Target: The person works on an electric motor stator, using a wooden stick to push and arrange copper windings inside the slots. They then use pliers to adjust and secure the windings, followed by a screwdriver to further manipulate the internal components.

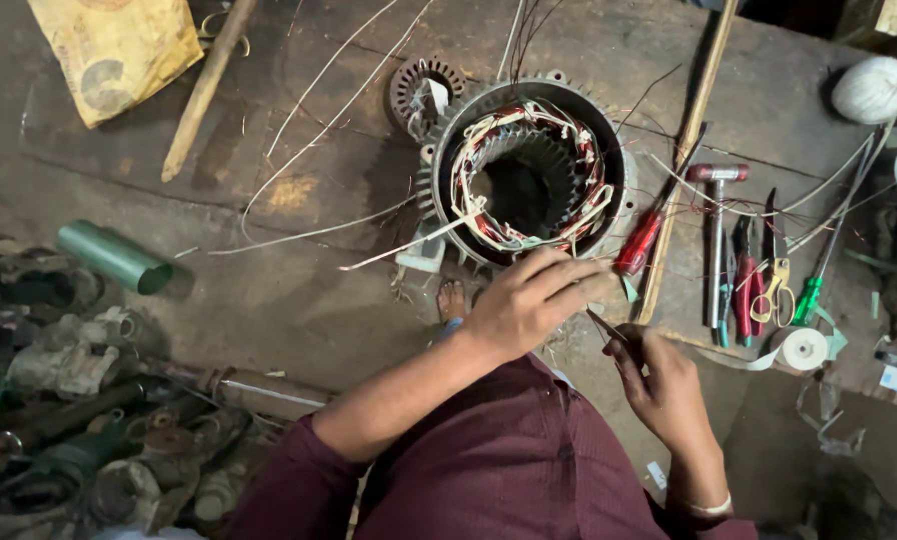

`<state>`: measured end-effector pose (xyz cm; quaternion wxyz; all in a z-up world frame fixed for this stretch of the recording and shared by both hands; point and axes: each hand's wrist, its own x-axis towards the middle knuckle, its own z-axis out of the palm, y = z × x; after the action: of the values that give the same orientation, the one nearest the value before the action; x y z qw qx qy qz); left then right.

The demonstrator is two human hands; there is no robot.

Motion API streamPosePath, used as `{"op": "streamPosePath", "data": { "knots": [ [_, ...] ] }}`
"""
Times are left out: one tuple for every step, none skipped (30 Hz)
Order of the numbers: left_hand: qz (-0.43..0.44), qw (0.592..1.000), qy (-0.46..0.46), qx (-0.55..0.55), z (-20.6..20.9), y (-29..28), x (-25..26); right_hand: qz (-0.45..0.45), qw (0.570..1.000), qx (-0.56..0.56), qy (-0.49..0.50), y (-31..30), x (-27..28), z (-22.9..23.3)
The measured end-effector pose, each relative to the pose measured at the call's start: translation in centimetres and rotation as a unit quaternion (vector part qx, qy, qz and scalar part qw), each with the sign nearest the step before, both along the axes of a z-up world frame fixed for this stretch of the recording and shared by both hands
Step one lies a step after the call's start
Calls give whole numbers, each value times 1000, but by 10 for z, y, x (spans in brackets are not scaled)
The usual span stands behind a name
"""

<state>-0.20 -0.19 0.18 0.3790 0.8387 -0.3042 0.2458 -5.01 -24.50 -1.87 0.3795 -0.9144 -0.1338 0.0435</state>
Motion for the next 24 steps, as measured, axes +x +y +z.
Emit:
{"op": "streamPosePath", "data": {
  "knots": [
    [2, 1000, -26, -11, 2, -2, -3, -7, 1000, 1, 9, -1, 2, 2],
    [3, 998, -51, -23, 3, -4, -8, -15, 1000, 2, 19, 0, 3, 4],
    [-18, 998, -52, -44, 4, -2, -15, -18, 1000, 14, 7, 1, 3, 7],
    [-40, 996, -54, -66, 4, 6, -25, -22, 999, 25, -7, 1, 5, 10],
    [-62, 993, -56, -87, 3, 10, -36, -26, 999, 36, -21, 3, 6, 14],
    [-34, 989, -30, -138, 1, 9, -44, -3, 998, 31, -57, 4, 8, 19],
    [-7, 982, -3, -188, -1, 7, -54, 19, 995, 26, -93, 7, 10, 23],
    [12, 963, 104, -247, -3, 9, -68, 43, 991, 22, -129, 11, 12, 27],
    [31, 929, 210, -303, -6, 12, -81, 57, 990, 11, -127, 16, 14, 29],
    [52, 921, 233, -307, -10, 16, -91, 72, 989, 2, -125, 23, 16, 30],
    [74, 912, 257, -311, -14, 19, -99, 88, 988, -8, -124, 30, 17, 31],
    [98, 901, 283, -315, -18, 18, -107, 128, 981, -17, -143, 36, 16, 29],
    [102, 900, 269, -327, -23, 13, -112, 168, 972, -26, -163, 42, 16, 26],
    [105, 900, 253, -340, -27, 7, -115, 208, 960, -36, -183, 45, 17, 24],
    [108, 899, 238, -351, -30, 2, -117, 218, 955, -64, -189, 47, 20, 21],
    [118, 899, 231, -351, -32, -4, -121, 227, 950, -93, -195, 49, 22, 17],
    [128, 900, 225, -351, -34, -9, -122, 235, 943, -122, -201, 49, 23, 14],
    [136, 901, 216, -351, -34, -13, -121, 219, 945, -152, -189, 49, 27, 12],
    [142, 904, 215, -340, -33, -15, -120, 203, 946, -181, -177, 49, 30, 10],
    [154, 906, 214, -331, -33, -18, -121, 192, 944, -209, -166, 48, 32, 9],
    [165, 908, 213, -322, -32, -21, -122, 236, 941, -151, -189, 46, 33, 8],
    [178, 908, 202, -322, -32, -23, -123, 276, 935, -89, -205, 46, 28, 6],
    [190, 907, 192, -322, -31, -24, -124, 313, 924, -27, -219, 44, 24, 5],
    [199, 908, 179, -322, -30, -26, -123, 283, 932, -42, -221, 43, 26, 5]
  ]
}}
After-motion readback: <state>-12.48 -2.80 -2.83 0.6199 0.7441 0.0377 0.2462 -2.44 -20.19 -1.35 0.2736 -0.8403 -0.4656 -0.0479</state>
